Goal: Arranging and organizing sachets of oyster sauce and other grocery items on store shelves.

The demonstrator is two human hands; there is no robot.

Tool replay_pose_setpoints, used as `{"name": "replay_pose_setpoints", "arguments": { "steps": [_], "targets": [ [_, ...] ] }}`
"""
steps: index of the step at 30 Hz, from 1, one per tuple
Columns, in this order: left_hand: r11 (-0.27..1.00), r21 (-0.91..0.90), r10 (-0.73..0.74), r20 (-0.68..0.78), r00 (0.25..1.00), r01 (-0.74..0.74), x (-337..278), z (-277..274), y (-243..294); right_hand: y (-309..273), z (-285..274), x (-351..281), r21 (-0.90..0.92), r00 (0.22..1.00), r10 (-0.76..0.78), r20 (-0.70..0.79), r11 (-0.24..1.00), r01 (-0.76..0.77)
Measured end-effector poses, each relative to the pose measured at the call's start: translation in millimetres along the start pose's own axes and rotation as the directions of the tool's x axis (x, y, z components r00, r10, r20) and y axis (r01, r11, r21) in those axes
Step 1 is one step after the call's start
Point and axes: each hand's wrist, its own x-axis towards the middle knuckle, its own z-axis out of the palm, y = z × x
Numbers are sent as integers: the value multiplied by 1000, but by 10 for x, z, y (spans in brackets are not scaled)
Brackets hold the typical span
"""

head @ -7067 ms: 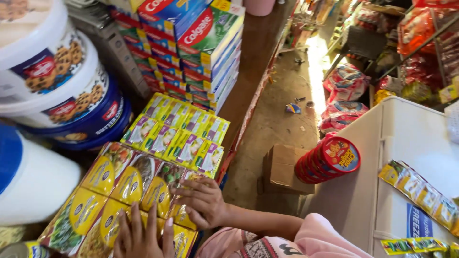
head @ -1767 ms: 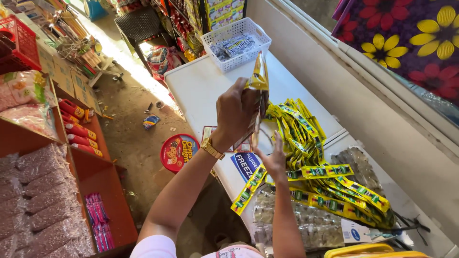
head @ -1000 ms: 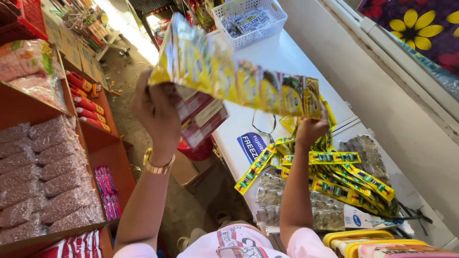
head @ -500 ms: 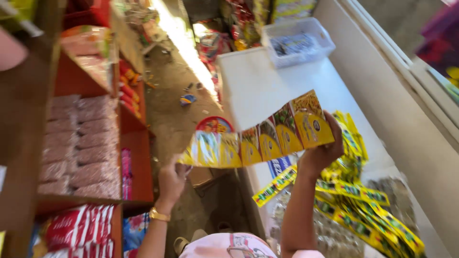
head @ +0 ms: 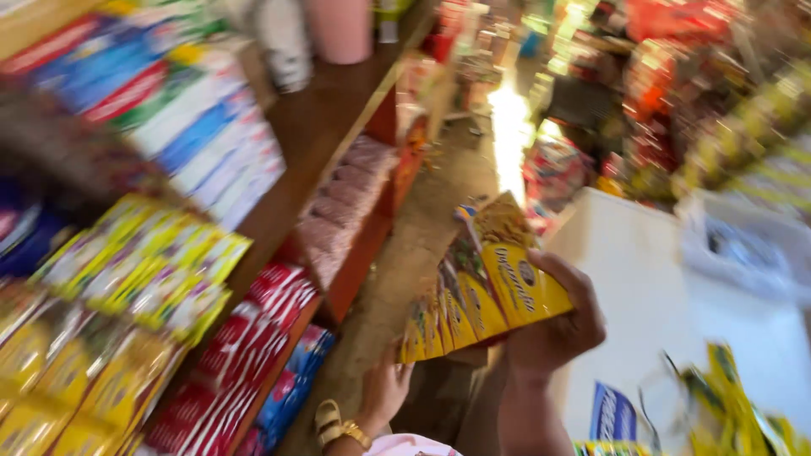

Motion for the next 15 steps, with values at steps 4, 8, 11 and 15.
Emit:
{"name": "replay_pose_setpoints", "arguments": {
  "steps": [4,8,11,15],
  "targets": [
    [975,-1,205,-357,911,-220,-4,-539,446,-120,340,-46,134,999,-6,37,991,1],
    [1000,-20,-10,-254,967,5,130,-860,295,-155,443,102,62,944,-329,-3,943,328],
    [992,-51,94,-317,944,-116,254,-1464,563,64,557,276,69,963,-261,65,964,256],
    [978,-125,123,-312,942,-169,416,-2385,1255,71,801,797,38,976,-149,159,989,144]
  ]
}}
